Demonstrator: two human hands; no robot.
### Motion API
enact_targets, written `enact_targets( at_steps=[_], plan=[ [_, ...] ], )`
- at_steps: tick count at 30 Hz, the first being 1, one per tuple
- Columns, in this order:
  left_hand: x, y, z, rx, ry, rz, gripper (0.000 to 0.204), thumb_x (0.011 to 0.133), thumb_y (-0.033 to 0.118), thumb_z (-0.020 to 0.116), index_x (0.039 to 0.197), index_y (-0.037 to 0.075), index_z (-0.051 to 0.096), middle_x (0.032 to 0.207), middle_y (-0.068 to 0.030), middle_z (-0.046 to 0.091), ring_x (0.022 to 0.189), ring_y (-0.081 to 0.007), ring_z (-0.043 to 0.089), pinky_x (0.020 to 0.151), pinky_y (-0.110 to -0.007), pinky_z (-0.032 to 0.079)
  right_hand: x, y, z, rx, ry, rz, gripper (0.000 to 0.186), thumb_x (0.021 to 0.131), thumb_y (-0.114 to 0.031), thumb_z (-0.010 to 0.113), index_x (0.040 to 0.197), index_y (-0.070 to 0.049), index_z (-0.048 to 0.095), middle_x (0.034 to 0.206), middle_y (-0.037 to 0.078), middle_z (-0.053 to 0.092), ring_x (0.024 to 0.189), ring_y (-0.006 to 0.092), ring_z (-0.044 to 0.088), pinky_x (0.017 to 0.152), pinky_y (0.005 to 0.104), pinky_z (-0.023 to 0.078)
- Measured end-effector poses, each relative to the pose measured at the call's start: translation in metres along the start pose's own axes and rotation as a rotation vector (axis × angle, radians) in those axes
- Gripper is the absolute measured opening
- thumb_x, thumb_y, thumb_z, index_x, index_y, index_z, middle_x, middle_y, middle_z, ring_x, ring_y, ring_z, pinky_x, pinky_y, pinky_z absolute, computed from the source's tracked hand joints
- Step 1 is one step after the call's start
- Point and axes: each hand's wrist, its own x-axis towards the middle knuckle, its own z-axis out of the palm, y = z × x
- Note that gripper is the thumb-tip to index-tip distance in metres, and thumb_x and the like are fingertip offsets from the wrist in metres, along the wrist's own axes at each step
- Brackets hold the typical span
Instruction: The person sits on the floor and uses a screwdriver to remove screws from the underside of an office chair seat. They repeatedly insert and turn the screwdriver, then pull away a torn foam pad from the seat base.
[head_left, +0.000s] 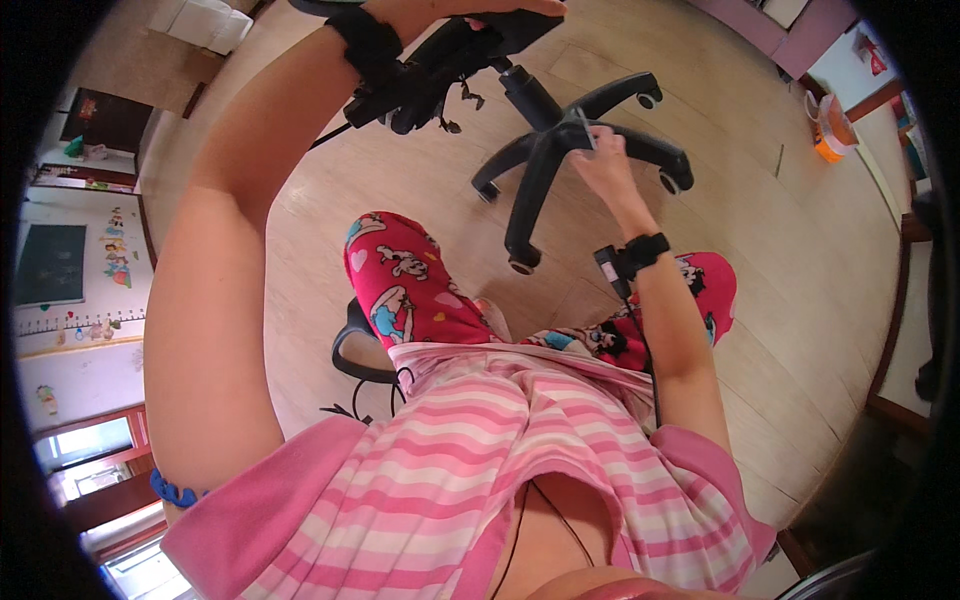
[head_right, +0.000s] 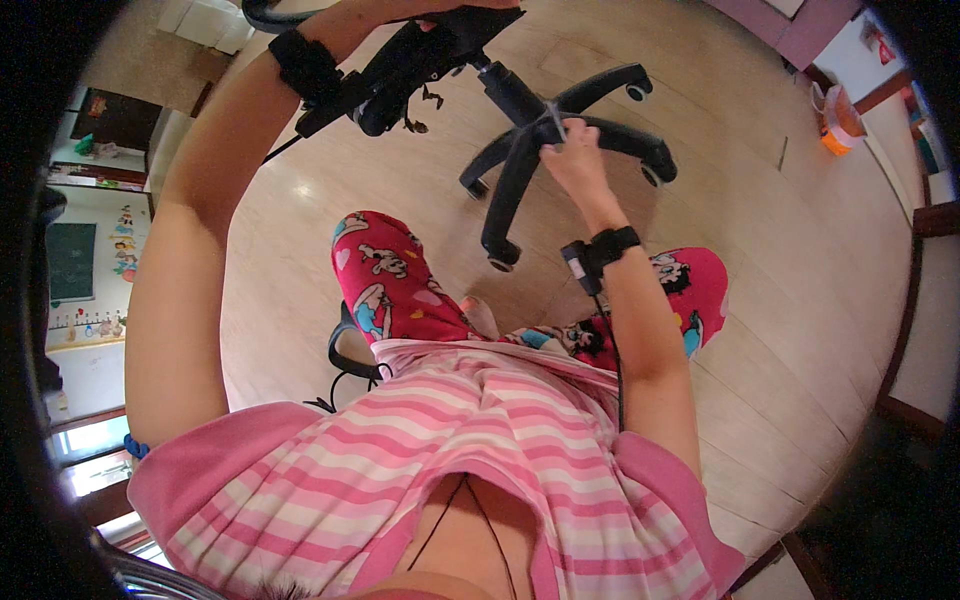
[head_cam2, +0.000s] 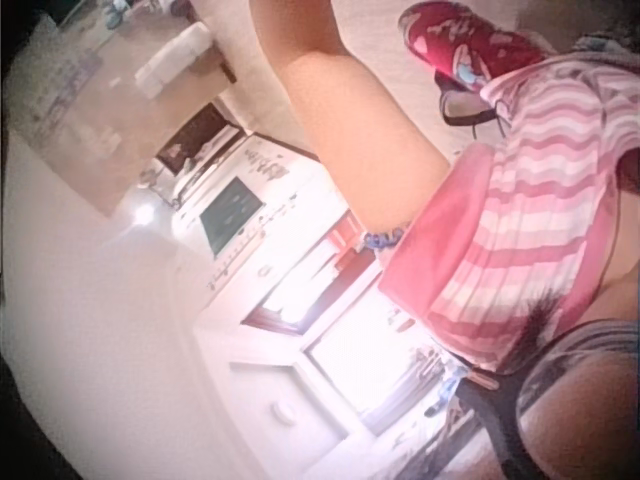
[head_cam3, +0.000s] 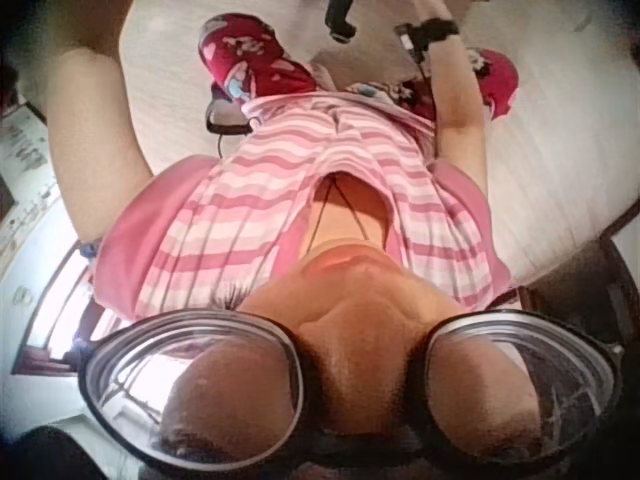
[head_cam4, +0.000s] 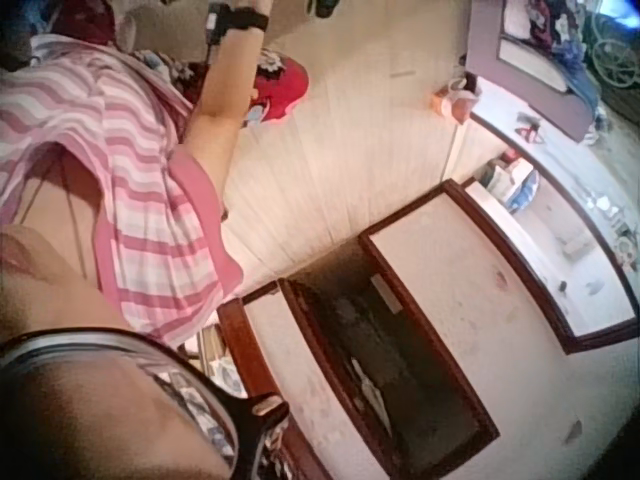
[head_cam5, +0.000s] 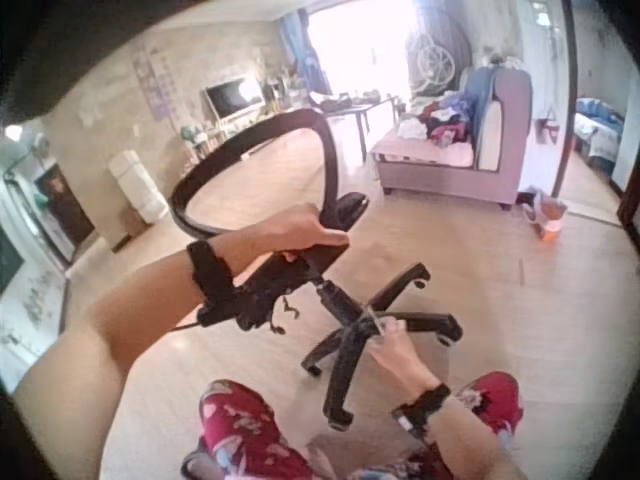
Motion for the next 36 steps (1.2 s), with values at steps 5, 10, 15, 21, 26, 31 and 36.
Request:
enact_targets(
  at_steps=[5, 10, 15, 21, 26, 31, 36],
  plan=[
    [-0.018, -0.028, -0.02, -0.298, 0.016, -0.091, 0.045, 0.079, 0.049, 0.074, 0.082, 0.005, 0.071, 0.066, -0.0026, 0.061, 0.052, -0.015, 0.055, 0.044, -0.029, 0.04, 0.002, 0.006, -0.026, -0.146, 0.108, -0.039, 0.061, 0.08, -0.045, 0.071, 0.115, 0.003, 0.055, 0.1, 0.025, 0.063, 0.09, 0.0392, 0.065, 0.078, 0.0449, 0.053],
    [-0.029, -0.058, -0.028, -0.456, 0.011, -0.126, 0.04, 0.083, 0.047, 0.072, 0.093, 0.008, 0.072, 0.076, -0.0011, 0.067, 0.059, -0.0113, 0.059, 0.049, -0.026, 0.041, -0.012, -0.015, -0.013, -0.014, -0.628, 0.123, 0.072, 0.064, -0.064, 0.076, 0.065, 0.006, 0.061, 0.056, 0.013, 0.056, 0.045, 0.0249, 0.055, 0.045, 0.0358, 0.043],
    [-0.032, -0.091, -0.033, -0.5, -0.01, -0.164, 0.037, 0.087, 0.043, 0.068, 0.097, 0.008, 0.072, 0.081, 0.0001, 0.07, 0.062, -0.0093, 0.062, 0.049, -0.023, 0.043, -0.037, -0.026, 0.02, -0.153, -0.79, 0.117, 0.062, 0.063, -0.051, 0.077, 0.073, 0.009, 0.064, 0.059, 0.015, 0.059, 0.049, 0.0261, 0.057, 0.047, 0.0361, 0.044],
    [-0.041, -0.146, -0.025, -0.715, 0.071, -0.221, 0.034, 0.091, 0.04, 0.065, 0.097, 0.007, 0.072, 0.084, 0.0, 0.07, 0.067, -0.0084, 0.063, 0.056, -0.023, 0.046, -0.018, -0.025, 0.008, -0.099, -0.721, 0.186, 0.046, 0.064, -0.035, 0.075, 0.07, 0.008, 0.061, 0.061, 0.013, 0.059, 0.049, 0.0206, 0.057, 0.044, 0.0347, 0.041],
    [-0.079, -0.205, 0.003, -0.84, 0.146, -0.285, 0.033, 0.094, 0.033, 0.063, 0.104, 0.003, 0.071, 0.09, -0.0005, 0.07, 0.08, -0.0083, 0.064, 0.072, -0.021, 0.048, 0.006, -0.027, 0.005, -0.35, -0.867, 0.101, 0.05, 0.061, -0.036, 0.075, 0.072, 0.011, 0.061, 0.065, 0.017, 0.063, 0.058, 0.0279, 0.064, 0.054, 0.0368, 0.049],
    [-0.097, -0.25, 0.044, -1.243, 0.319, -0.436, 0.033, 0.096, 0.034, 0.06, 0.103, 0.004, 0.072, 0.086, 0.0017, 0.069, 0.075, -0.007, 0.062, 0.067, -0.022, 0.047, 0.022, -0.012, 0.028, -0.489, -0.805, -0.101, 0.067, 0.059, -0.036, 0.078, 0.098, 0.014, 0.058, 0.096, 0.029, 0.066, 0.088, 0.0402, 0.067, 0.073, 0.041, 0.054],
    [-0.075, -0.289, 0.06, -1.008, 0.189, -0.335, 0.033, 0.095, 0.035, 0.062, 0.099, 0.003, 0.072, 0.084, 0.0001, 0.069, 0.071, -0.0085, 0.061, 0.063, -0.022, 0.047, 0.029, -0.004, 0.037, -0.586, -0.729, -0.132, 0.068, 0.065, -0.036, 0.077, 0.105, 0.013, 0.053, 0.089, 0.029, 0.066, 0.086, 0.0399, 0.068, 0.075, 0.042, 0.054]
  ],
)
